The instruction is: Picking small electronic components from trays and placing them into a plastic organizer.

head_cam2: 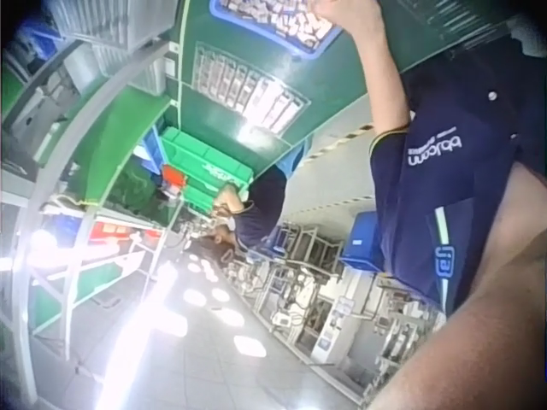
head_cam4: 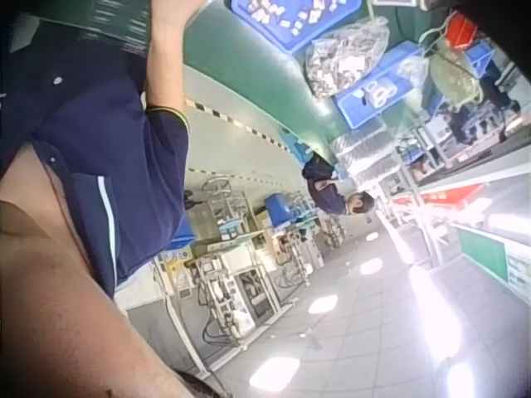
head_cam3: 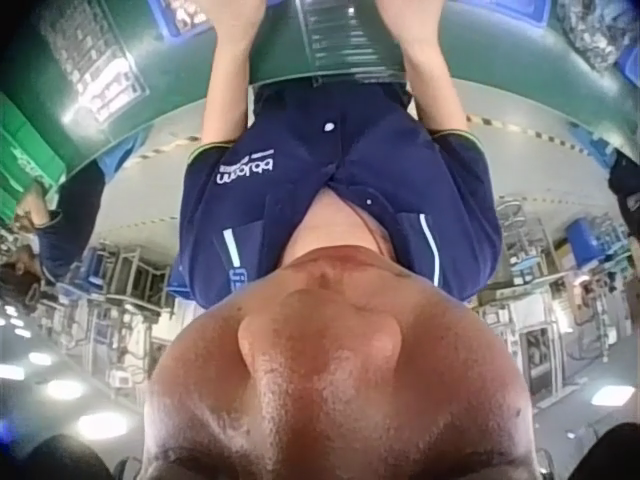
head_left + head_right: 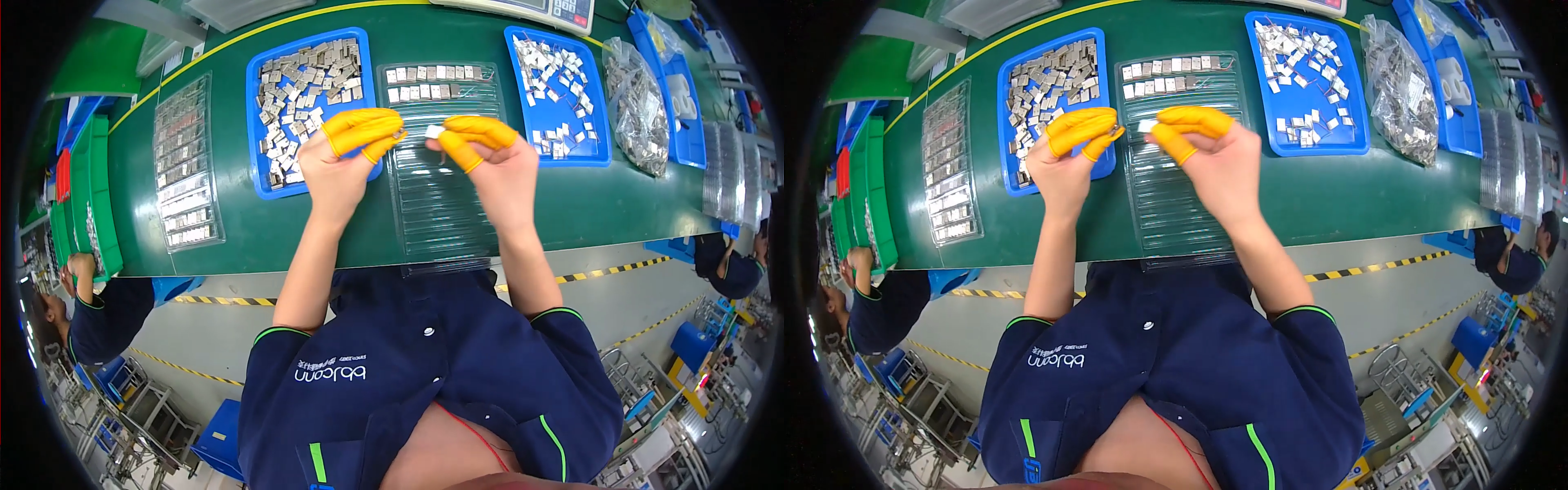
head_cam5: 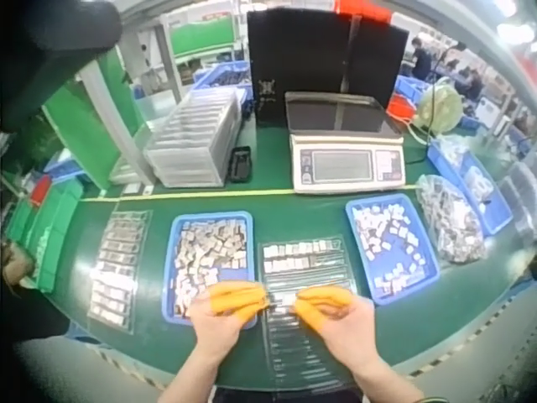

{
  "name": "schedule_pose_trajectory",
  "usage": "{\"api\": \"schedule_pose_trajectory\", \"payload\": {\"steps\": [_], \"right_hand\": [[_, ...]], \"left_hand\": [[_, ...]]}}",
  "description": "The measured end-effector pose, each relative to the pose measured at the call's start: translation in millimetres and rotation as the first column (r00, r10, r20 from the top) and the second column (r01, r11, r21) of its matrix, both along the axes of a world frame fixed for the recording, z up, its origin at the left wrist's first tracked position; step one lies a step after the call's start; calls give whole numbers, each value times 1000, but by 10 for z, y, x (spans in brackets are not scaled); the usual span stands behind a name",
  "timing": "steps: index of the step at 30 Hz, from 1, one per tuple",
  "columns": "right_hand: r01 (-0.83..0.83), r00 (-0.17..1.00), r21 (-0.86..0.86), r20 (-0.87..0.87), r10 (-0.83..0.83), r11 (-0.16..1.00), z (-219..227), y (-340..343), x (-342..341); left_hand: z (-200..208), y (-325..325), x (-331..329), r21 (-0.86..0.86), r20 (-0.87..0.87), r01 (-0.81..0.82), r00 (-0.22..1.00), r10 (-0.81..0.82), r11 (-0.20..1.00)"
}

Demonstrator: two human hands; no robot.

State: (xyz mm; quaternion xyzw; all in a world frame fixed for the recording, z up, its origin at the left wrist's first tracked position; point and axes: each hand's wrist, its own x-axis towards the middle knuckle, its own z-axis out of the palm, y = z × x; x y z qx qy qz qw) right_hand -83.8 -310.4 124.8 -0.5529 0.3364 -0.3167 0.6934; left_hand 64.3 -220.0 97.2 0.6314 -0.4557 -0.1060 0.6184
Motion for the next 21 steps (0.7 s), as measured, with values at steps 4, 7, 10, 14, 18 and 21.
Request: {"api": "schedule_pose_trajectory", "payload": {"steps": [4, 7, 10, 14, 18, 21], "right_hand": [[-47, 998, 38, 42, 45, 998, 24, 110, 91], [-57, 997, 22, 48, 56, 998, 45, 150, 104], [-108, 994, 38, 21, 107, 993, 73, 136, 101], [-181, 981, 181, 100, 165, 967, -6, 55, 68], [-142, 987, 152, 98, 128, 978, 23, 96, 51], [-73, 996, 40, 44, 71, 997, 27, 113, 47]], "left_hand": [[41, 13, -95, -50, 160, -107, 981, 114, 993], [1, 40, -122, -129, 201, -131, 967, 155, 983], [-17, 53, -127, -172, 243, -162, 949, 201, 972], [-47, 87, -137, -187, 288, -152, 936, 202, 970], [-57, 72, -167, -195, 303, -144, 932, 199, 970], [-49, 57, -192, -158, 295, -142, 938, 184, 977]]}}
